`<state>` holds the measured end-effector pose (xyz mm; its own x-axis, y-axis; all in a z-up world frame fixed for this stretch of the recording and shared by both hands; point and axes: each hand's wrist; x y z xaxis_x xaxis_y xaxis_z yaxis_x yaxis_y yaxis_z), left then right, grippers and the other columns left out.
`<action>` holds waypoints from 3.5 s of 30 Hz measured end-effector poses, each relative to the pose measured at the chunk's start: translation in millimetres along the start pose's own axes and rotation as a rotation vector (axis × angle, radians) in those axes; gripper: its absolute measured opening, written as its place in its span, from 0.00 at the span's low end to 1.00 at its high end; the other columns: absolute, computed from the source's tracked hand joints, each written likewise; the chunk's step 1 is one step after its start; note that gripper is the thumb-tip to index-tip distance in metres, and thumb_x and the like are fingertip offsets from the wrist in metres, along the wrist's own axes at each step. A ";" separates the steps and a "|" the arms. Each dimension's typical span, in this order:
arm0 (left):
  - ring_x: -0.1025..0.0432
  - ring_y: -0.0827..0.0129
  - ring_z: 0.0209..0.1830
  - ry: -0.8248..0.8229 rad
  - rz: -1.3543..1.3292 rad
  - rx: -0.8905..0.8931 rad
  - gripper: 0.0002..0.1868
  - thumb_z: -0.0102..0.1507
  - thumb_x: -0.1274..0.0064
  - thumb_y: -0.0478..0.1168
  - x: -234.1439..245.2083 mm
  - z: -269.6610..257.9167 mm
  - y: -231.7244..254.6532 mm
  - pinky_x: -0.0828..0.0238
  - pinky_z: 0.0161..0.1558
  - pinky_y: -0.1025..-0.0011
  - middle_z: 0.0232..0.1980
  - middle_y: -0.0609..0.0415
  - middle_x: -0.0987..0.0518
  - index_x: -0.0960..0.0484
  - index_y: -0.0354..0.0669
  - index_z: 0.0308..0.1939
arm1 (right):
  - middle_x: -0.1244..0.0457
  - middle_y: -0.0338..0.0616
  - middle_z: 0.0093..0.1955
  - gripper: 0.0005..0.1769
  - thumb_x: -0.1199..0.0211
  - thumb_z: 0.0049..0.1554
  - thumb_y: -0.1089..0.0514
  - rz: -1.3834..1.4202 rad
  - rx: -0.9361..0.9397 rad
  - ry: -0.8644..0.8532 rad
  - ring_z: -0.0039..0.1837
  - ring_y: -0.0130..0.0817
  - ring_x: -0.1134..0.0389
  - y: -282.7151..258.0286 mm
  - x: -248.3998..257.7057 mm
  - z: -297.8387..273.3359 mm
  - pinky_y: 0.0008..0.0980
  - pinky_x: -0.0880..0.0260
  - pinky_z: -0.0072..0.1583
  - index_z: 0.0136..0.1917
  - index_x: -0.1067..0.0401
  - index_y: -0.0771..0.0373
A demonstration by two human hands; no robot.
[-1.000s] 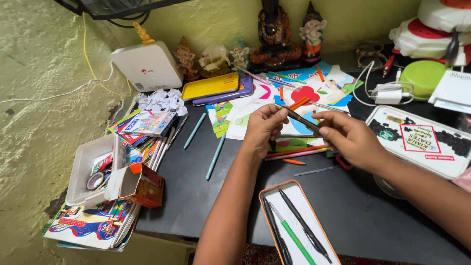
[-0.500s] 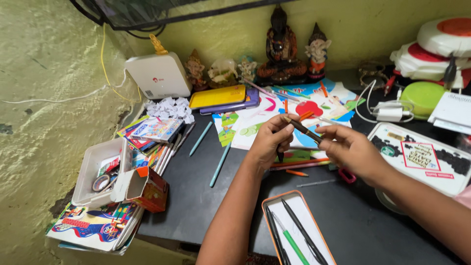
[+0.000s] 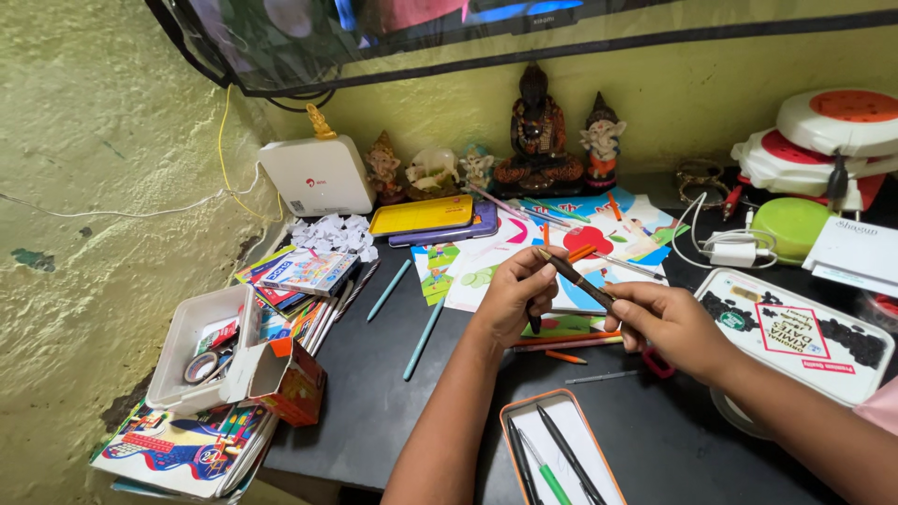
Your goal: The person repeatedly assembles and disassembles a retractable pen, handling the barrel, cap, and internal components. They also pick up and place down other pens from a metal tin on the table.
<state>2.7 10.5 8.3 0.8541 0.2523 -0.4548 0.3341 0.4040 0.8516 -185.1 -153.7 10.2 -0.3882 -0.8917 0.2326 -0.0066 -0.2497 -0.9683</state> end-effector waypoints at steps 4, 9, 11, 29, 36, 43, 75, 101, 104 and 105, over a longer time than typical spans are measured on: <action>0.41 0.83 0.22 0.165 0.041 0.049 0.12 0.65 0.45 0.39 -1.2 3.8 -2.6 0.49 0.22 0.82 0.36 0.61 0.20 0.20 0.40 0.52 | 0.29 0.41 0.40 0.21 0.42 0.60 0.56 -0.189 0.038 0.081 0.34 0.24 0.32 -3.0 -3.0 -2.8 0.26 0.29 0.40 0.65 0.25 0.63; 0.43 0.83 0.18 0.284 0.134 0.033 0.10 0.67 0.38 0.40 4.1 8.4 -9.2 0.50 0.20 0.82 0.27 0.61 0.28 0.18 0.36 0.44 | 0.29 0.42 0.41 0.23 0.43 0.60 0.56 -0.127 0.056 0.072 0.34 0.23 0.34 -9.2 -9.6 -8.2 0.26 0.31 0.39 0.68 0.28 0.62; 0.42 0.83 0.19 0.246 0.101 0.003 0.09 0.66 0.38 0.39 6.5 9.5 -9.1 0.50 0.20 0.82 0.33 0.56 0.22 0.18 0.36 0.45 | 0.29 0.44 0.41 0.24 0.43 0.61 0.57 0.001 0.021 0.017 0.33 0.25 0.35 -11.0 -8.2 -6.9 0.26 0.34 0.38 0.70 0.30 0.62; 0.45 0.82 0.18 0.185 0.174 0.093 0.17 0.66 0.37 0.49 -2.1 5.5 -0.7 0.52 0.19 0.80 0.24 0.62 0.31 0.22 0.38 0.39 | 0.31 0.45 0.40 0.31 0.46 0.61 0.54 0.332 -0.143 -0.220 0.37 0.28 0.34 -11.4 -12.0 -8.9 0.29 0.33 0.40 0.76 0.39 0.59; 0.46 0.82 0.16 0.240 0.282 0.214 0.21 0.63 0.40 0.55 3.1 7.4 -5.8 0.52 0.18 0.79 0.20 0.65 0.34 0.20 0.40 0.34 | 0.32 0.42 0.42 0.30 0.45 0.61 0.55 0.194 -0.079 -0.167 0.39 0.26 0.35 -13.0 -20.3 -14.2 0.27 0.32 0.44 0.76 0.38 0.59; 0.43 0.82 0.20 0.011 0.079 0.114 0.15 0.67 0.42 0.45 9.4 3.7 -0.5 0.50 0.21 0.81 0.38 0.54 0.17 0.18 0.35 0.47 | 0.31 0.48 0.39 0.32 0.46 0.60 0.54 0.386 -0.184 -0.242 0.34 0.30 0.34 -19.3 -14.9 -15.4 0.28 0.36 0.38 0.77 0.43 0.55; 0.42 0.81 0.26 -0.132 -0.090 0.057 0.15 0.71 0.46 0.40 8.4 -1.3 1.3 0.50 0.26 0.82 0.48 0.55 0.21 0.23 0.36 0.59 | 0.32 0.48 0.39 0.29 0.49 0.62 0.53 0.488 -0.216 -0.215 0.35 0.32 0.33 -16.0 -12.0 -12.0 0.30 0.33 0.39 0.76 0.41 0.57; 0.43 0.82 0.23 0.261 -0.203 -0.214 0.12 0.73 0.51 0.42 30.6 10.9 -0.4 0.47 0.23 0.81 0.46 0.55 0.20 0.24 0.41 0.57 | 0.31 0.46 0.55 0.20 0.47 0.66 0.60 -0.047 0.289 0.153 0.53 0.31 0.28 -23.8 12.6 -6.6 0.29 0.27 0.53 0.69 0.33 0.69; 0.43 0.81 0.22 0.347 -0.246 -0.243 0.11 0.74 0.53 0.42 35.8 13.6 -0.9 0.46 0.22 0.81 0.46 0.57 0.21 0.25 0.42 0.57 | 0.31 0.47 0.54 0.15 0.45 0.65 0.63 -0.275 0.400 0.241 0.52 0.30 0.27 -32.0 17.9 -9.9 0.28 0.27 0.52 0.64 0.29 0.69; 0.43 0.81 0.22 0.381 -0.244 -0.240 0.12 0.73 0.53 0.42 37.4 13.7 -1.0 0.46 0.22 0.81 0.46 0.56 0.21 0.25 0.42 0.57 | 0.31 0.48 0.52 0.13 0.43 0.65 0.64 -0.387 0.426 0.271 0.51 0.30 0.27 -35.1 19.3 -11.6 0.28 0.27 0.51 0.61 0.27 0.69</action>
<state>39.8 7.5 -6.0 0.5420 0.4099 -0.7336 0.3663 0.6704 0.6453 -203.0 -157.8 47.7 -0.6511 -0.5934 0.4732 0.1524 -0.7129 -0.6845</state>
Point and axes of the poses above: each hand's wrist, its own z-axis towards the middle knuckle, its own x-axis out of the back of the hand, y = z × x
